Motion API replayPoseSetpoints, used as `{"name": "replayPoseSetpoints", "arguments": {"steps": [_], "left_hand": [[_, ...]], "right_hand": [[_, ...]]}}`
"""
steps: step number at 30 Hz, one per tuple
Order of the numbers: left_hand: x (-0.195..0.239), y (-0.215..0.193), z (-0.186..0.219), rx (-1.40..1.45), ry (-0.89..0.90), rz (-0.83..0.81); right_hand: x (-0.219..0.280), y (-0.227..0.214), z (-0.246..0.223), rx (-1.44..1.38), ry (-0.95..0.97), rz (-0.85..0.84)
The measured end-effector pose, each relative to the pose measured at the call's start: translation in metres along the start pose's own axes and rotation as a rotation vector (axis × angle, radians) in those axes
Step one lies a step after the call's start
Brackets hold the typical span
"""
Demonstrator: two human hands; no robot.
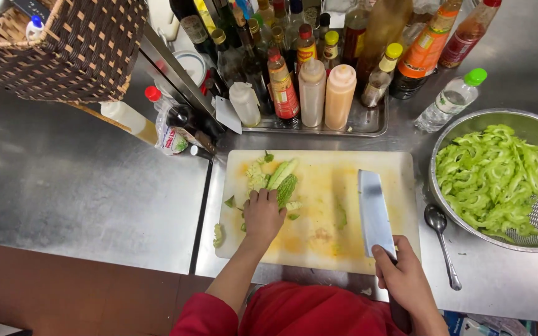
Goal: The person slices a green vegetable into thin strips using a knife on a cutting board. The sliced pieces are transferred into a metal colander, and vegetable scraps are gathered and discarded into a bin.
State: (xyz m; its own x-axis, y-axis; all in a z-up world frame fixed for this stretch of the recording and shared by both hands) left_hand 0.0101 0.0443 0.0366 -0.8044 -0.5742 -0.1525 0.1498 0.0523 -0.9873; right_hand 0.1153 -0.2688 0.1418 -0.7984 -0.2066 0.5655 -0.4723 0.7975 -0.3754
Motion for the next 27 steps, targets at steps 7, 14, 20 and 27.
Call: {"name": "replayPoseSetpoints", "arguments": {"steps": [7, 14, 20, 27], "left_hand": [[-0.017, -0.006, 0.012, -0.134, -0.009, -0.063], [-0.042, -0.088, 0.098, 0.534, -0.308, -0.453], [-0.051, -0.068, 0.123, 1.027, -0.704, -0.380], [-0.051, -0.010, 0.107, 0.269, -0.074, -0.312]], "right_hand": [[0.006, -0.003, 0.010, 0.054, 0.052, 0.017], [-0.016, -0.016, 0.064, 0.349, 0.113, 0.167], [-0.025, 0.021, 0.066, 0.258, 0.025, -0.072], [-0.027, 0.013, 0.089, -0.008, 0.069, -0.036]]}}
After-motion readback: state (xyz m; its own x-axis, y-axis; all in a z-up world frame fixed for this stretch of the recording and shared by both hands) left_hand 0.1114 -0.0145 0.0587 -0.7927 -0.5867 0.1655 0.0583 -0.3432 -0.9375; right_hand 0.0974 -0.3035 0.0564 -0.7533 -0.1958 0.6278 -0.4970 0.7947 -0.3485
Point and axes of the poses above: each hand's wrist, its own x-axis away from the middle knuckle, its own y-axis out of the palm, z = x × y, the point moved 7 cm from there along -x, towards the middle knuckle, and after that the axes turned 9 degrees about z, right-handed, at the moved point
